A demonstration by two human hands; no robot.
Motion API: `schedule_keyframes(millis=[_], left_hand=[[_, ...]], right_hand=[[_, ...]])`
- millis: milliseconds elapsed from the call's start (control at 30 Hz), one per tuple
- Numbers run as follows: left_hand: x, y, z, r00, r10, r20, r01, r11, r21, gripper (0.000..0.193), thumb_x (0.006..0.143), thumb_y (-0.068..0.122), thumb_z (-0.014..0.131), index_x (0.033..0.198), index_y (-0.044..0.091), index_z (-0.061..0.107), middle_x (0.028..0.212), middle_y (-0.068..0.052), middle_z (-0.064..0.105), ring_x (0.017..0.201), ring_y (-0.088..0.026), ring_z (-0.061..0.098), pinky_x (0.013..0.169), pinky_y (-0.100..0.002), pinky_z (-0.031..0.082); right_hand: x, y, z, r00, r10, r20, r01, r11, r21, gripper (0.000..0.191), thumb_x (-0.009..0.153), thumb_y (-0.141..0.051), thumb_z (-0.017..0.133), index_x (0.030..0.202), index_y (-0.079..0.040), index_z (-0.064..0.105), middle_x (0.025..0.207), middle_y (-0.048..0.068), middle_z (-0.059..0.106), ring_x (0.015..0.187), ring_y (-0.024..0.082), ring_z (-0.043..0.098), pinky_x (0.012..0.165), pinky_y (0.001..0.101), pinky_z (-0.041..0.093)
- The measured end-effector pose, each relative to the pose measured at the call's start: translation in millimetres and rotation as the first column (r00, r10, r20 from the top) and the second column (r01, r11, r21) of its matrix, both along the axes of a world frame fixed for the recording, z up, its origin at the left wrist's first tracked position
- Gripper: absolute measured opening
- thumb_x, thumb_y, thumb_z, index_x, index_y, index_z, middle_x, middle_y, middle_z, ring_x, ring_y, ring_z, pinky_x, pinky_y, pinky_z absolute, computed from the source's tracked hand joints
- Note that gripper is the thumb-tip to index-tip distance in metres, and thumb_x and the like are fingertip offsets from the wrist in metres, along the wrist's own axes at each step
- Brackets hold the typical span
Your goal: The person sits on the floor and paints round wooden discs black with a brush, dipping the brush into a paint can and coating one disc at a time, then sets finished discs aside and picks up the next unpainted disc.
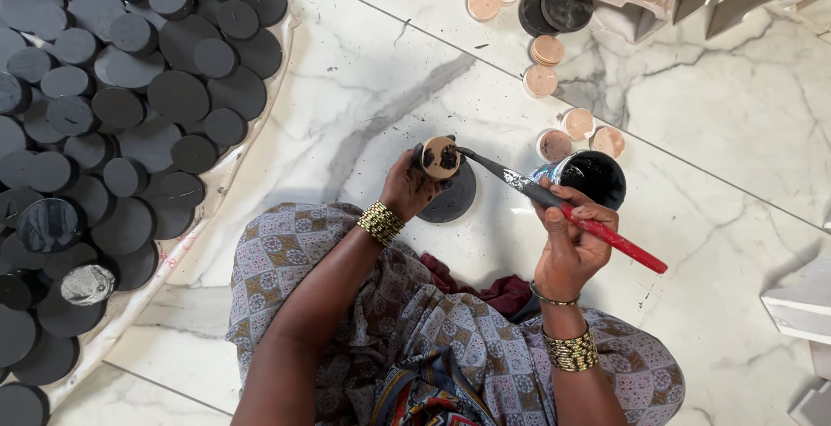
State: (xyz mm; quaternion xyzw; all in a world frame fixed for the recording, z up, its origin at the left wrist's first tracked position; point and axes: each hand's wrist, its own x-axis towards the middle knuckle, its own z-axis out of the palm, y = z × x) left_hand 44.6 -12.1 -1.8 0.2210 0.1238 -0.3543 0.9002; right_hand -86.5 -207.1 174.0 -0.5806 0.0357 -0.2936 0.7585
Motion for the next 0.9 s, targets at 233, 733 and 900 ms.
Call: schedule_keyframes(millis=[233,733,900], left_hand=[[-5.9,-1.8,-20.1,0.993,-0.086,0.086,0.095,0.990,-0.102,0.051,0.104,0.033,0.047,0.146,0.004,0.047,0.126,-0.014,0.066,0.107,-0.022,0.068,0.101,-0.041,0.054],[-3.8,7.5,-15.7,0.990,-0.070,0.123,0.089,0.984,-0.156,0.044,0.104,0.021,0.060,0.144,0.002,0.052,0.085,-0.006,0.072,0.078,-0.015,0.070,0.094,-0.037,0.058],[-3.0,5.2,-19.7,0.996,-0.041,0.076,0.052,0.988,-0.147,0.034,0.107,0.020,0.061,0.133,-0.001,0.051,0.095,-0.009,0.070,0.084,-0.018,0.069,0.096,-0.040,0.059]], right_hand=[[7.4,6.2,-6.4,1.000,0.028,0.002,-0.028,0.998,0.056,0.029,0.100,0.012,0.063,0.112,-0.006,0.044,0.123,0.022,0.064,0.127,0.039,0.066,0.109,0.0524,0.061],[-16.7,7.3,7.7,0.986,0.162,-0.037,-0.166,0.973,-0.158,0.032,0.097,0.015,0.062,0.111,-0.007,0.044,0.125,0.021,0.064,0.129,0.040,0.065,0.115,0.0480,0.058],[-17.7,3.1,10.9,1.000,-0.001,-0.031,-0.004,0.983,-0.182,0.030,0.099,0.015,0.061,0.111,-0.006,0.045,0.124,0.020,0.065,0.126,0.037,0.066,0.112,0.0506,0.058]])
